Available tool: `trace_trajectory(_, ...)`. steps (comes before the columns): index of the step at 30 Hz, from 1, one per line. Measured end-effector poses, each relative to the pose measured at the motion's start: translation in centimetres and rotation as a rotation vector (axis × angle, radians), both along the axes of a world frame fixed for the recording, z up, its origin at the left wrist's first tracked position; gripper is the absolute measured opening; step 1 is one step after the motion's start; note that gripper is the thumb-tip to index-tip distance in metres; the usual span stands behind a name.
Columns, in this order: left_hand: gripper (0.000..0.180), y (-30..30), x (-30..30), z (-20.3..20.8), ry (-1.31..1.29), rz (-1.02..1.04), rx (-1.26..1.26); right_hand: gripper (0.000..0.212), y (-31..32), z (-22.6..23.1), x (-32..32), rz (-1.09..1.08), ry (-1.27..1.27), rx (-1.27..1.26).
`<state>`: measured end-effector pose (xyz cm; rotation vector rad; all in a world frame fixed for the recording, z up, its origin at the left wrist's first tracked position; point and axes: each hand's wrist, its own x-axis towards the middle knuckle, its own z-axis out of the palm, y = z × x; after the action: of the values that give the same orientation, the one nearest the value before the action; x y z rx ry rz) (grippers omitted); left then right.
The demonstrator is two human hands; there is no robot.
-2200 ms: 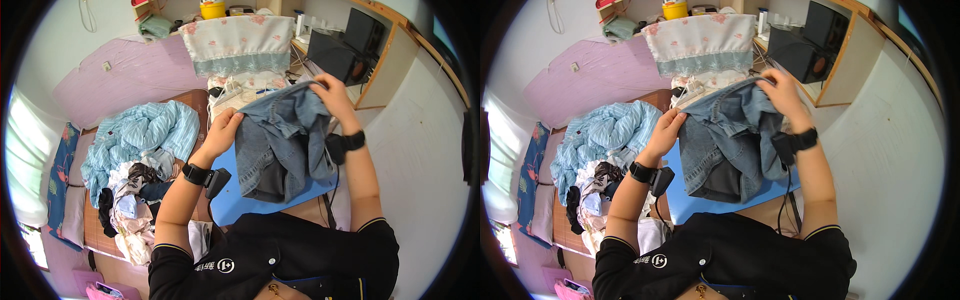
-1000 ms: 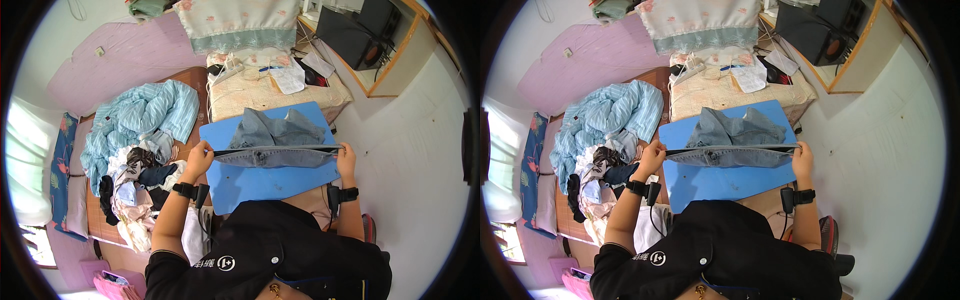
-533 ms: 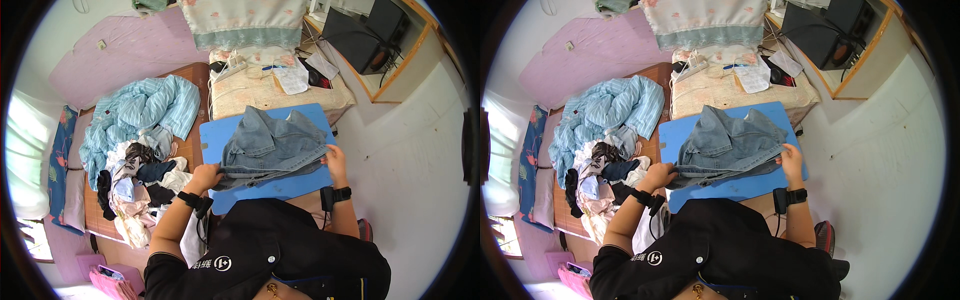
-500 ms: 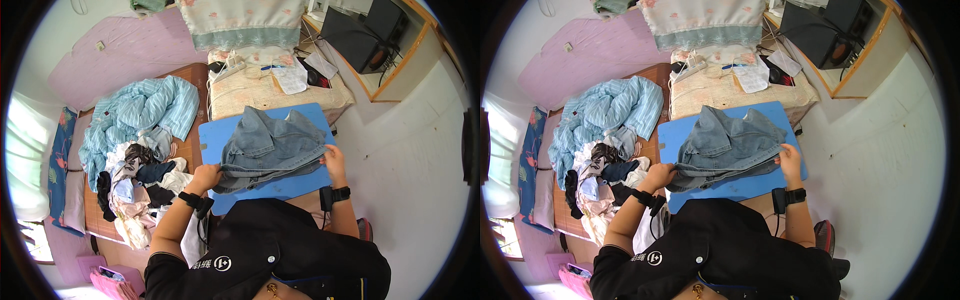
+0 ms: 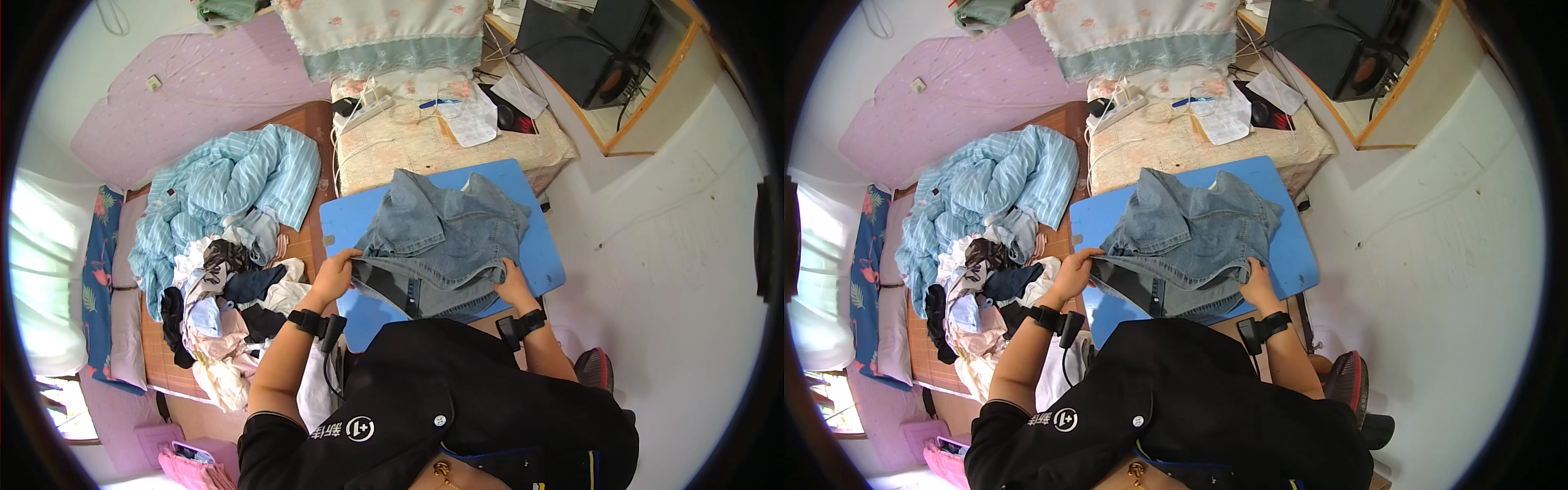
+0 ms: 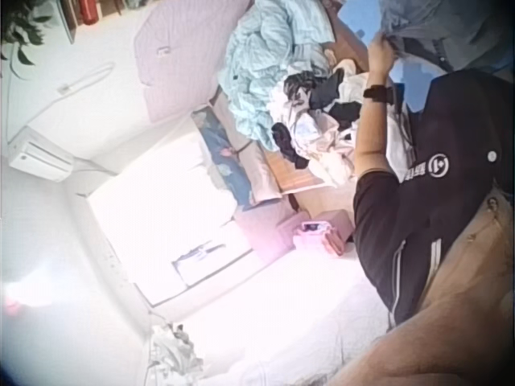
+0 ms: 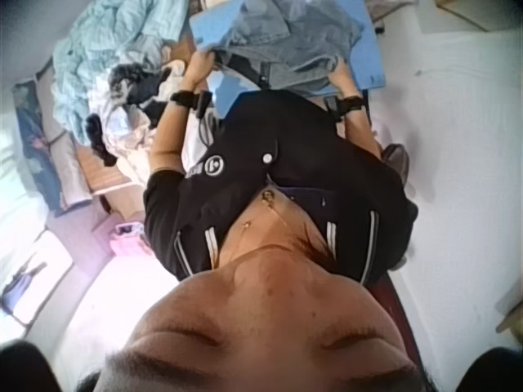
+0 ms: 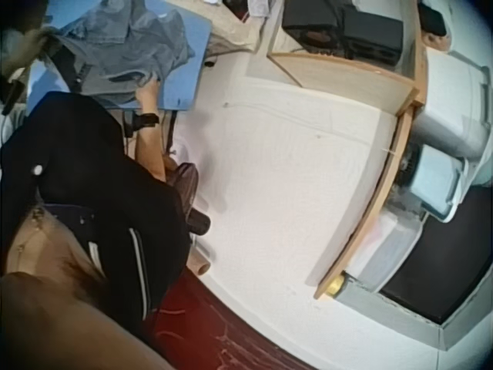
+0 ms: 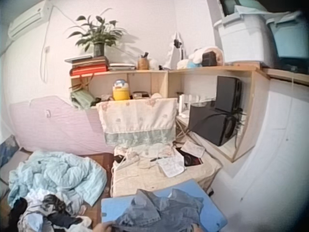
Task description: The person folds a pair of shorts, a denim skirt, and a light blue shirt using a blue folding board and places them on a pile of clothes on a bed.
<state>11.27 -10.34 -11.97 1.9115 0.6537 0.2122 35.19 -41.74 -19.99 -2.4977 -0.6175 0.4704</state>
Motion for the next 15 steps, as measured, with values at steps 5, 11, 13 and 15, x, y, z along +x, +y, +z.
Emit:
trace_trajectory(5, 0.028, 3.7, -2.2, 0.0, -0.15, 0.168, -0.22, 0.042, -2.5, 3.5, 3.0, -0.014, 0.098, 0.05)
trace_trajectory(11, 0.024, 4.7, -1.9, 7.7, -0.211, 0.052, -0.279, 0.024, -2.8, 15.9, 5.2, -0.018, 0.094, 0.447)
trace_trajectory(13, 0.023, 5.0, -1.9, 10.7, -0.288, 0.04, -0.337, 0.023, -2.0, 20.6, 4.5, -0.006, 0.139, 0.566)
trace_trajectory(15, 0.021, 5.7, -1.7, 12.7, -0.377, 0.0, -0.278, 0.023, -0.9, 22.7, 4.6, 0.007, 0.18, 0.684)
